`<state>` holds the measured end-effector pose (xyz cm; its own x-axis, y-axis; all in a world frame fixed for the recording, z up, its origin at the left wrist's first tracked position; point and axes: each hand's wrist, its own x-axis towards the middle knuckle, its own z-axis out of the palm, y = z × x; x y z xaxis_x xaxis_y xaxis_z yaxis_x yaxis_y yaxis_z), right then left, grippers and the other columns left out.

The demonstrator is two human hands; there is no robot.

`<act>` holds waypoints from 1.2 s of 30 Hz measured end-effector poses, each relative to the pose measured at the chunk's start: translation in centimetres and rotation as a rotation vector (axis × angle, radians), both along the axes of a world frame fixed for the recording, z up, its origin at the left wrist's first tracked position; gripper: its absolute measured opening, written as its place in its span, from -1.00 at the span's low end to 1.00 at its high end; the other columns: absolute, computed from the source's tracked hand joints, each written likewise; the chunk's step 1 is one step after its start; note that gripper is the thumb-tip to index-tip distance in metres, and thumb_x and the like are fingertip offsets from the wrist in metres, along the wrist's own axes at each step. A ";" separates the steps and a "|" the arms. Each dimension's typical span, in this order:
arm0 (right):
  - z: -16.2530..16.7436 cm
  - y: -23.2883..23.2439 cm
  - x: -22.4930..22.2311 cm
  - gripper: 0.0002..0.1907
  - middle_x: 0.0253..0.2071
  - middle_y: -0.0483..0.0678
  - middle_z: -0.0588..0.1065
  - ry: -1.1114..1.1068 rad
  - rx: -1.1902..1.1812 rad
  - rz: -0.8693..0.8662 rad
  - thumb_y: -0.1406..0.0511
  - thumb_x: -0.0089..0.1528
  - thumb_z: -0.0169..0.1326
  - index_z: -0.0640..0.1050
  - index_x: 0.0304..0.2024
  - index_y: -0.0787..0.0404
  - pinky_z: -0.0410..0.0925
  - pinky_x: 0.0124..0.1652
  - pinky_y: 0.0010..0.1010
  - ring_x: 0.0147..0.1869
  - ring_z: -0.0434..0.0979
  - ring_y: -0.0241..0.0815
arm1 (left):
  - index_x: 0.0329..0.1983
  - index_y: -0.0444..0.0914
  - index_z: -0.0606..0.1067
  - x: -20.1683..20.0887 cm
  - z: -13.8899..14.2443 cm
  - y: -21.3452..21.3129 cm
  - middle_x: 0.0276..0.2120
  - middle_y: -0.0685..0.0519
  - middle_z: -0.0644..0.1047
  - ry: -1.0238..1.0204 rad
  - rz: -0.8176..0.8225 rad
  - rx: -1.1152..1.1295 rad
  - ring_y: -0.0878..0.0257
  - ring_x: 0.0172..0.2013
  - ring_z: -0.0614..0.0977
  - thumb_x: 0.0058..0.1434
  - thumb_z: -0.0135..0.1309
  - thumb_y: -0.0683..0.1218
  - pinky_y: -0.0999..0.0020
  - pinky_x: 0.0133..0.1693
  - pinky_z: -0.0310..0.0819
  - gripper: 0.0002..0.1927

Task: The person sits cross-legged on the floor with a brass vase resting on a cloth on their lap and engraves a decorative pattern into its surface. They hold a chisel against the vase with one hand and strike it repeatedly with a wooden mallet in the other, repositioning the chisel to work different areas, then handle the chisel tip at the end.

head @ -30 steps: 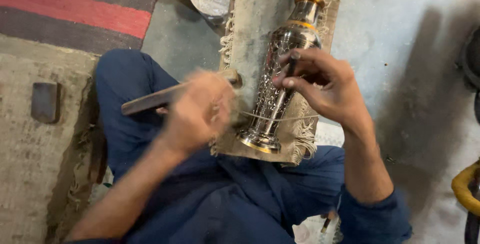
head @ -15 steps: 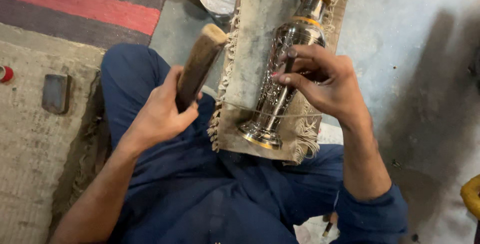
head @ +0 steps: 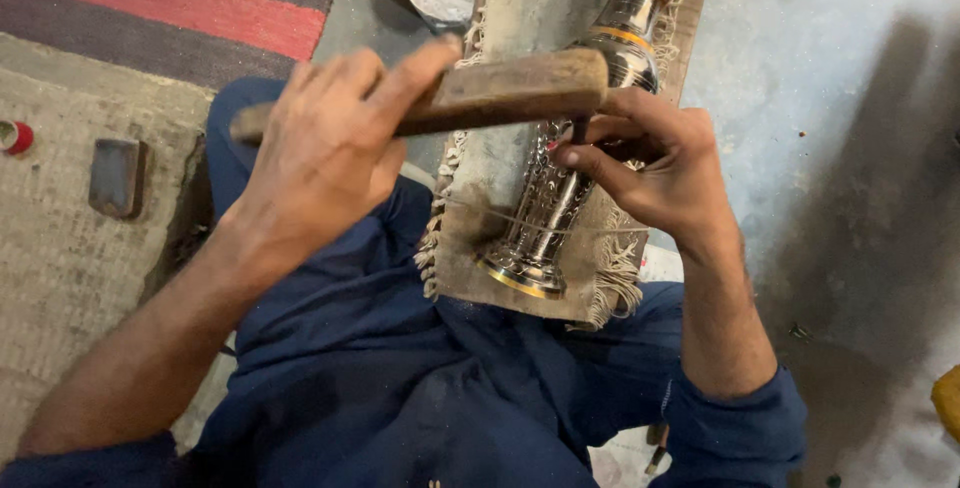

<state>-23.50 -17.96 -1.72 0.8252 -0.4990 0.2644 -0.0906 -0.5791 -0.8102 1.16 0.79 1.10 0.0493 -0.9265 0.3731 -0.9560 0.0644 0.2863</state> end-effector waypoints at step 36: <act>-0.7 -0.8 -0.2 -0.68 -0.14 -0.01 0.66 -0.100 0.069 0.151 0.44 0.29 0.28 0.56 0.09 0.34 0.60 -0.03 -0.47 -0.01 0.72 -0.22 | 0.44 -0.04 0.24 0.7 0.9 -0.7 -0.26 -0.12 0.43 -0.217 0.034 -0.070 -0.11 -0.18 0.54 0.21 0.19 -0.39 -0.08 0.04 0.48 -0.21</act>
<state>-23.68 -18.77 -2.39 0.8633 -0.3916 0.3183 0.0759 -0.5228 -0.8491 1.86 0.04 1.97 -0.0078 -0.8972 0.4416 -0.9966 0.0431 0.0698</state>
